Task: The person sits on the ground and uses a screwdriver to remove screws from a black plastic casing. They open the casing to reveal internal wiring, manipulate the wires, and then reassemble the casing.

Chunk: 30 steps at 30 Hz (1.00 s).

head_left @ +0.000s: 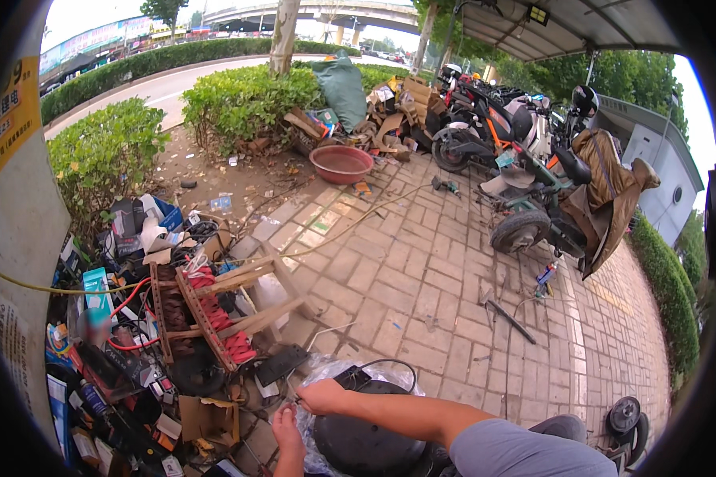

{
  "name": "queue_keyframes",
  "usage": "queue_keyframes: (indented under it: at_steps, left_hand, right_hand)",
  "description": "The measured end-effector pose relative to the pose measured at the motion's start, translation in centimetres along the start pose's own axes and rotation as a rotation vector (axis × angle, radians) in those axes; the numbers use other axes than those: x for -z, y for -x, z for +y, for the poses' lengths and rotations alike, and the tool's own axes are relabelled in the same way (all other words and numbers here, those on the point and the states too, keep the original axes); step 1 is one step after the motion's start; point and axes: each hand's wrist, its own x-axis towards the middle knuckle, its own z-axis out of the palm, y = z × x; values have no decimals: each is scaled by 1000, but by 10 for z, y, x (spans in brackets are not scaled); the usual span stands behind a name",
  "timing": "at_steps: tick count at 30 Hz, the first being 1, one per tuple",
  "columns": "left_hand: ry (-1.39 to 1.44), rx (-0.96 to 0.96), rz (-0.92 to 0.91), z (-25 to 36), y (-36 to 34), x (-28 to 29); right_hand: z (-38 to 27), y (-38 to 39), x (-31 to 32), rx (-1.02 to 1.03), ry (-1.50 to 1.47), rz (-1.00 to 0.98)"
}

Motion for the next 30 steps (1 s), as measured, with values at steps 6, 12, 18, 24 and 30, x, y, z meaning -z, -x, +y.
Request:
queue_keyframes:
  at_steps: [6,12,18,24,30]
  left_hand:
    - [4,-14,-2,-4,-5,10]
    - [10,-10,-14,-8,-3,1]
    - [-14,-19,-1,-7,-5,7]
    - [20,-20,2,-6,-6,10]
    - [10,-6,-15,-6,-3,-2]
  right_hand:
    - [-6,3,9,-3,-25,-10]
    - [19,6,-8,46,7,41]
    - [5,4,0,-26,-6,-17]
    - [0,10,6,-5,-74,47]
    - [21,4,-18,28,-50,123]
